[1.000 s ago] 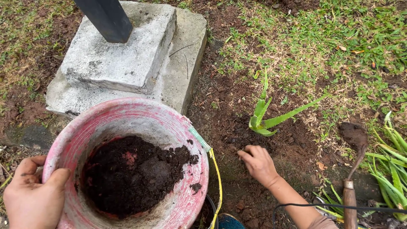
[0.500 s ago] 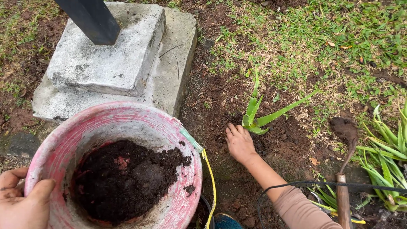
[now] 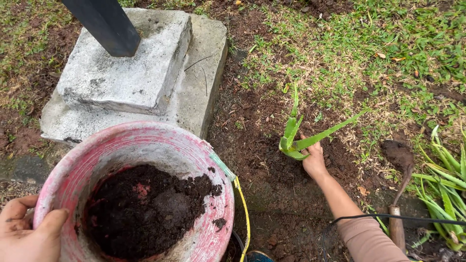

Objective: The recorder is planting and organizing aloe vera plants in a garden bed.

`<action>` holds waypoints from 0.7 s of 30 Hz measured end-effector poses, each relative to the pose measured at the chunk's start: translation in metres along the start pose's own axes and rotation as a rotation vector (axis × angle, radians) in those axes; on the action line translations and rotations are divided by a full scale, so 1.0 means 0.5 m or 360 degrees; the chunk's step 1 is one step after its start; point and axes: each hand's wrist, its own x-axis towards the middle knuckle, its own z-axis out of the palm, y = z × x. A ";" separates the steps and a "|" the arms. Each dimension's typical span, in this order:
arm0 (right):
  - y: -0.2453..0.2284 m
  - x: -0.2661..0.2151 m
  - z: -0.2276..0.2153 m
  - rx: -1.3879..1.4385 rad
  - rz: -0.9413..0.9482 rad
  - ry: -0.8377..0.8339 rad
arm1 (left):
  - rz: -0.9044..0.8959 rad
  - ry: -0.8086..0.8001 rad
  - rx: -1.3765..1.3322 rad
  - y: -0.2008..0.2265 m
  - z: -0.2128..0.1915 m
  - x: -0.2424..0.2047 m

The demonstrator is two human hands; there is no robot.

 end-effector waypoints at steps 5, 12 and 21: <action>-0.018 -0.018 -0.004 0.0300 0.0383 -0.0453 | -0.0095 0.0000 -0.0076 0.042 0.011 -0.002; -0.199 -0.103 -0.080 -0.1037 -0.0381 -0.0690 | -0.0096 -0.0012 -0.0021 0.029 0.010 0.000; -0.327 -0.037 0.083 -0.0776 -0.1002 -0.0419 | 0.0003 -0.0030 -0.0066 -0.036 -0.012 0.001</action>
